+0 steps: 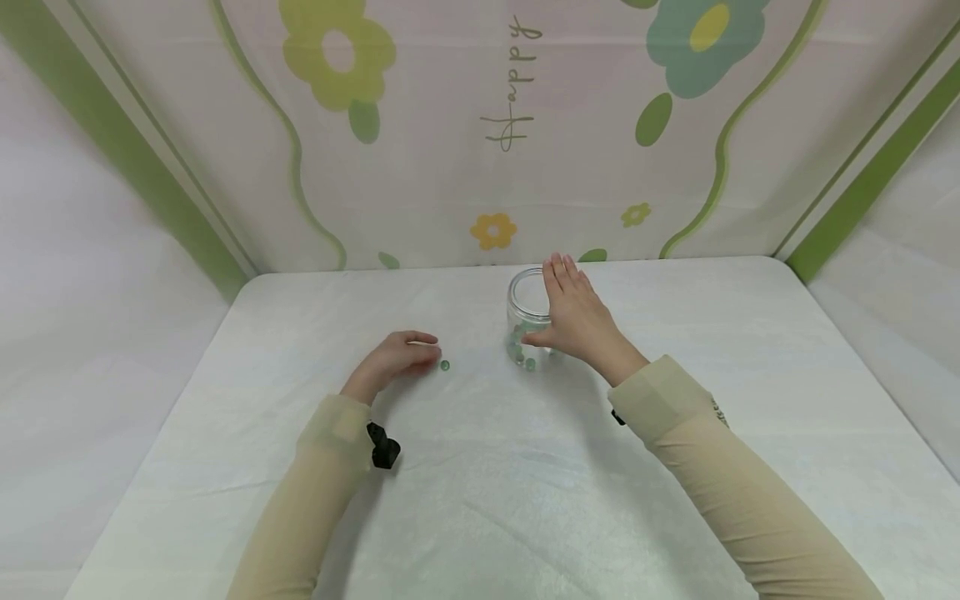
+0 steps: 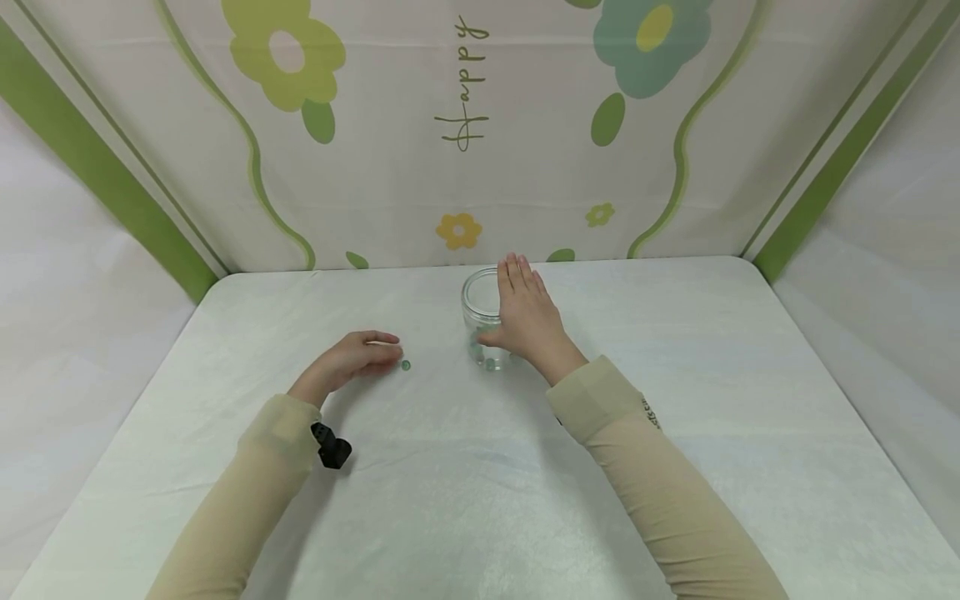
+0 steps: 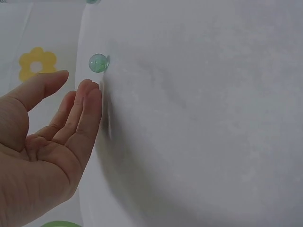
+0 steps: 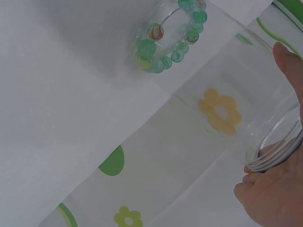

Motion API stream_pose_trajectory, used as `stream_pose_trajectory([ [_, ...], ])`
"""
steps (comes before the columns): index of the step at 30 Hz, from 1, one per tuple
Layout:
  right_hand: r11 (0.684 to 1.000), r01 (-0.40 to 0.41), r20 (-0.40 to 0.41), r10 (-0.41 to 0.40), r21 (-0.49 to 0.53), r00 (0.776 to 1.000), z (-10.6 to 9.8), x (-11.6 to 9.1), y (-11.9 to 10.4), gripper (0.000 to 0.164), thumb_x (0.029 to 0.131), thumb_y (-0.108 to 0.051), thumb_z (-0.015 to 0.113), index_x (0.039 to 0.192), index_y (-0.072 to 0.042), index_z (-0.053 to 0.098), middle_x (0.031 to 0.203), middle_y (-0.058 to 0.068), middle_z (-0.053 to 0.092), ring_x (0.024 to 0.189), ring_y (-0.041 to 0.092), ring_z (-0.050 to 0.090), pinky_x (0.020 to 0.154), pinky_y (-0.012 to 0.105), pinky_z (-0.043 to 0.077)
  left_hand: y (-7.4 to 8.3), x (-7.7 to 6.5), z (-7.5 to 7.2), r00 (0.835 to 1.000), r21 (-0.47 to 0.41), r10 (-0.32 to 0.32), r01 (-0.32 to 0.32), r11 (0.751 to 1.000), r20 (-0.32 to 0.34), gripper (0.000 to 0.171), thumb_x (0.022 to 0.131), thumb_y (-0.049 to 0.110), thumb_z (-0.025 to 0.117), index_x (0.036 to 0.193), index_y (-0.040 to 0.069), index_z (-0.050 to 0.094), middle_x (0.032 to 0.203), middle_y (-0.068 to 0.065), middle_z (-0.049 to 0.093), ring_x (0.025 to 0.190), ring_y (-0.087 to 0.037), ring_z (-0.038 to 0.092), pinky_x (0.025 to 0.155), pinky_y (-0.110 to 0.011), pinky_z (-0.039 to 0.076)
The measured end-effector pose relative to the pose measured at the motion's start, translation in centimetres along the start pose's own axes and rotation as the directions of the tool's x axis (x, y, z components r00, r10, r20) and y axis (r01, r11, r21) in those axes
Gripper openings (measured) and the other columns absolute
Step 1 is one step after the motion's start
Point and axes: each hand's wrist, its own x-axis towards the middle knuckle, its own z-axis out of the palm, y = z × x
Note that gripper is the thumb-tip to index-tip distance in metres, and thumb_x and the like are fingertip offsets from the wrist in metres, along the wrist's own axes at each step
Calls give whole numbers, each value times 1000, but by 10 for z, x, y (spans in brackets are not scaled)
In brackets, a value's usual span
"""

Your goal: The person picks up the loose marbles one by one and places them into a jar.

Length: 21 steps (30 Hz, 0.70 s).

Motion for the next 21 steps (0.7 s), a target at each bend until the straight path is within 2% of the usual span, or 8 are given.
stream_pose_trajectory([
  [9,1000,-5,0,5,10,1000,0,0,0,116,77,-48,76,149,9,6,159,25,1,149,37,0,124,50,9,0,3,6,1000,30,13,-14,999,20,45,94,15,60,135,1,48,133,-19,56,96,-12,62,81,-19,53],
  [15,1000,-6,4,6,13,1000,0,-1,0,116,77,-48,76,150,9,5,159,25,0,149,38,1,124,50,9,2,3,10,1000,63,19,-20,998,11,44,93,13,61,133,1,49,134,-19,56,105,-19,62,82,-22,52],
  [21,1000,-5,4,5,11,1000,0,-1,0,116,77,-48,76,150,9,5,159,25,0,149,38,1,124,50,9,4,3,13,1000,95,19,-17,995,-18,41,92,12,63,130,1,52,130,-17,59,97,-15,61,78,-19,51],
])
